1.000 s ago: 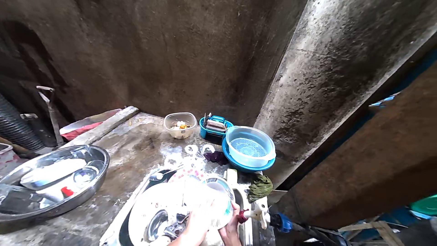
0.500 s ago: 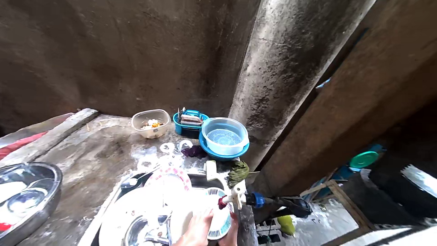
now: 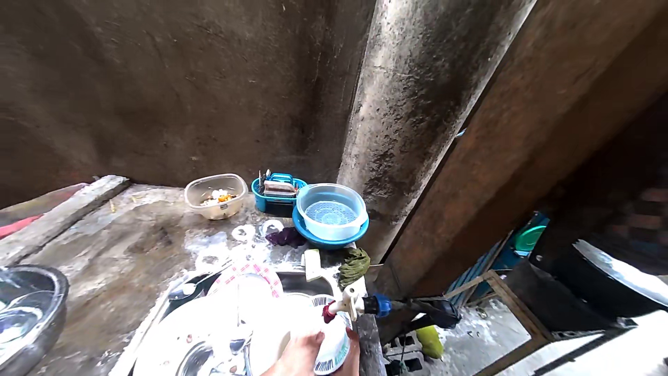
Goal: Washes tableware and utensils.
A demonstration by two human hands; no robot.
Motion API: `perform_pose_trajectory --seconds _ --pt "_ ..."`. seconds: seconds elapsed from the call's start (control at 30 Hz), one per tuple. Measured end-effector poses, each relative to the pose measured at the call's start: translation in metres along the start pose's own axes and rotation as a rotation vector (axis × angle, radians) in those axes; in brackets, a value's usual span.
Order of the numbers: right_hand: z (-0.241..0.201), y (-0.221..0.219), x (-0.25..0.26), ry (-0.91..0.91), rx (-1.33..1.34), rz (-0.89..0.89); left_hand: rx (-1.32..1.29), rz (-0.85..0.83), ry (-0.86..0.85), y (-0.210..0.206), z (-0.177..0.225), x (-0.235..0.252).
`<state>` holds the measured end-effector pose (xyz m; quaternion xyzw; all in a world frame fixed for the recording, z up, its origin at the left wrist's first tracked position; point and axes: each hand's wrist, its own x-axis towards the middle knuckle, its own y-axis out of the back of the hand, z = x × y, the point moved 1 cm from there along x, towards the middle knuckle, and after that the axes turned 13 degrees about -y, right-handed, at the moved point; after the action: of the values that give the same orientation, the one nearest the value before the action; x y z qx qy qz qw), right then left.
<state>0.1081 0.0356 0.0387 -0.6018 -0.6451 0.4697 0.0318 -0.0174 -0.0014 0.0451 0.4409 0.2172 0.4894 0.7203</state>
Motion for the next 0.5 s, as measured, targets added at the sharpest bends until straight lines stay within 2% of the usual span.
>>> perform_pose_trajectory --seconds 0.07,0.13,0.2,0.23,0.27,0.37,0.43,0.5 --pt "-0.001 -0.001 0.004 0.016 0.006 -0.026 -0.003 0.028 -0.049 -0.005 -0.011 0.003" --pt "-0.003 -0.002 0.008 -0.01 0.027 -0.02 -0.087 -0.014 -0.08 0.001 -0.005 0.006" --pt "-0.004 0.0 0.008 -0.054 0.035 -0.021 -0.21 -0.177 -0.105 0.01 -0.001 0.007" --pt "-0.003 0.001 0.008 -0.077 0.024 -0.041 -0.281 -0.232 -0.082 0.013 -0.005 0.008" --pt "-0.001 0.002 0.008 -0.104 0.022 -0.08 -0.342 -0.212 -0.045 0.013 -0.012 0.009" --pt "0.01 -0.002 0.012 -0.177 0.065 -0.146 -0.279 -0.072 0.091 0.011 -0.016 0.02" --pt "0.011 -0.005 0.021 -0.147 0.049 -0.156 -0.376 -0.131 0.204 0.007 0.001 0.023" --pt "0.005 -0.005 0.028 -0.09 -0.006 -0.204 -0.334 -0.224 0.15 0.004 0.014 0.016"
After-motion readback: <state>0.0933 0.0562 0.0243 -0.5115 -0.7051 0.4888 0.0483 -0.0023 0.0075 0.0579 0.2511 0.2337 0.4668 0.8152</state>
